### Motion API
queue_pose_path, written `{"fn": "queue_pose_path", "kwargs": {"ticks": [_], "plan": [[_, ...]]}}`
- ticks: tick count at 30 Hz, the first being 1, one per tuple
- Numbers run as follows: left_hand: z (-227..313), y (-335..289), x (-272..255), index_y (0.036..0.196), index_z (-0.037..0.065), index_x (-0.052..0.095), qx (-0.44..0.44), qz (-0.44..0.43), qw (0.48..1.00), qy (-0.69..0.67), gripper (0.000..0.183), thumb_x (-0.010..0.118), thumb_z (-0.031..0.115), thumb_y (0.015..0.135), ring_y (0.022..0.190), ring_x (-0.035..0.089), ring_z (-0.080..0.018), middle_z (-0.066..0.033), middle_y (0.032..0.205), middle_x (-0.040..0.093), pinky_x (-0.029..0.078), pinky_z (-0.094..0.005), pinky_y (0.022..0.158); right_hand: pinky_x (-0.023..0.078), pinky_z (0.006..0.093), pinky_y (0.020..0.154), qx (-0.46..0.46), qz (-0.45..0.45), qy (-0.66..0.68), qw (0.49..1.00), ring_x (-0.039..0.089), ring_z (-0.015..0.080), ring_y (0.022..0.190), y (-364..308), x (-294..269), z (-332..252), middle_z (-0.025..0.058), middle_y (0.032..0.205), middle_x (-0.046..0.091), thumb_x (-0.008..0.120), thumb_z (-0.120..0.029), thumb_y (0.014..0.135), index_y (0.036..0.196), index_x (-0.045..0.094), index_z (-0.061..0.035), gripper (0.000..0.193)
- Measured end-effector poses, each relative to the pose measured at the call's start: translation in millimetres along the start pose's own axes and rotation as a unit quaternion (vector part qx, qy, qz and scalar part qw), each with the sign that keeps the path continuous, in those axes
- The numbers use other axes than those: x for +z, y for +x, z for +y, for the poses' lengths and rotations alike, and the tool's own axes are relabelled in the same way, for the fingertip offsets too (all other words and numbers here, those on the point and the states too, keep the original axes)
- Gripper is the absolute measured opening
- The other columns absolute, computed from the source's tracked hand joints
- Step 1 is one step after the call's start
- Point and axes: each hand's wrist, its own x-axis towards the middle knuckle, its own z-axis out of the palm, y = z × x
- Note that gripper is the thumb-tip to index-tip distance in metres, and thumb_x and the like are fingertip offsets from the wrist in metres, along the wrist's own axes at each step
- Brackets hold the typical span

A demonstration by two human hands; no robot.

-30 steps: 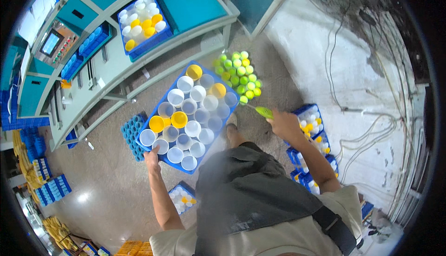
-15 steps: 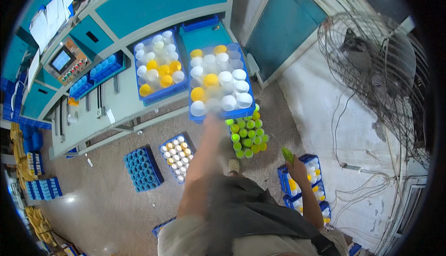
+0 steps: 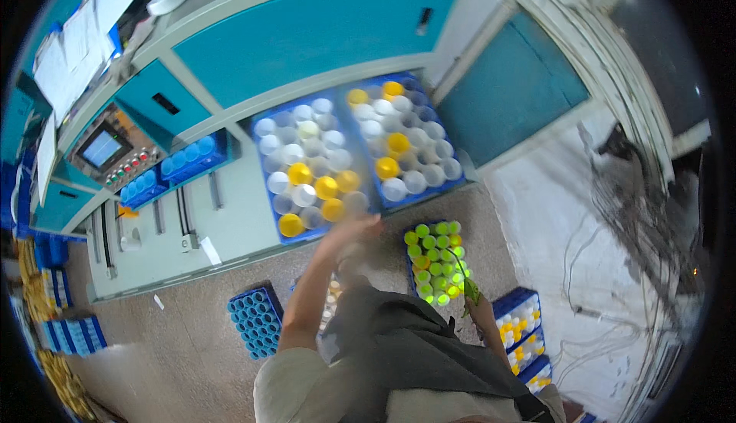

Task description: The person repeatedly picks up blue trays filled with small white and yellow plastic containers, scans them with a handheld green device, and places the trays on a conveyor. They also transfer stacks of white and yellow containers from yellow baskets into blue trays on a table.

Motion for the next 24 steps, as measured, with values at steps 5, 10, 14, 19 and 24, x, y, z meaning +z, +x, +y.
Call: {"fn": "queue_pose_path", "kwargs": {"ticks": [5, 10, 14, 19, 24], "plan": [[37, -145, -201, 0.117, -0.001, 0.063, 0.156, 0.146, 0.97, 0.113, 0.03, 0.056, 0.018, 0.095, 0.086, 0.07, -0.0194, -0.0134, 0.104, 0.072, 0.055, -0.0292, 0.076, 0.05, 0.0374, 0.044, -0.07, 0.046, -0.013, 0.996, 0.066, 0.0256, 0.058, 87, 11, -150, 0.0169, 0.076, 0.068, 0.057, -0.036, 0.094, 0.111, 0.059, 0.0021, 0.042], [73, -235, -390, 0.137, 0.005, 0.048, 0.187, 0.633, 0.752, -0.007, 0.046, 0.057, 0.013, 0.092, 0.069, 0.059, -0.0131, -0.0094, 0.086, 0.069, 0.048, -0.0277, 0.061, 0.05, 0.0391, 0.043, -0.059, -0.037, -0.112, 0.991, 0.067, 0.0245, 0.057, 114, -6, -238, 0.0137, 0.07, 0.068, 0.056, -0.038, 0.094, 0.096, 0.061, 0.0023, 0.041], [99, -286, -493, 0.157, 0.02, 0.007, 0.262, 0.677, 0.672, -0.146, 0.085, 0.058, 0.004, 0.092, 0.062, 0.055, -0.0141, -0.013, 0.092, 0.067, 0.048, -0.0288, 0.055, 0.05, 0.0388, 0.043, 0.007, -0.08, -0.127, 0.989, 0.067, 0.0237, 0.057, 107, -6, -222, 0.0128, 0.071, 0.069, 0.057, -0.035, 0.093, 0.098, 0.06, 0.0027, 0.038], [107, -306, -583, 0.158, 0.025, 0.007, 0.235, 0.678, 0.673, -0.178, 0.093, 0.058, -0.002, 0.084, 0.056, 0.05, -0.0157, -0.0081, 0.079, 0.063, 0.045, -0.0306, 0.05, 0.054, 0.0395, 0.056, 0.057, -0.075, -0.107, 0.99, 0.07, 0.0262, 0.062, 100, -1, -161, 0.0176, 0.076, 0.07, 0.06, -0.03, 0.091, 0.098, 0.064, 0.001, 0.032], [103, -305, -602, 0.155, 0.027, 0.015, 0.234, 0.654, 0.693, -0.19, 0.089, 0.055, -0.005, 0.082, 0.063, 0.051, -0.0124, -0.0076, 0.108, 0.064, 0.04, -0.0257, 0.049, 0.055, 0.0452, 0.063, -0.049, -0.111, -0.209, 0.97, 0.07, 0.0364, 0.072, 79, -6, -159, 0.0245, 0.087, 0.069, 0.053, -0.043, 0.092, 0.102, 0.062, 0.0039, 0.048]]}}
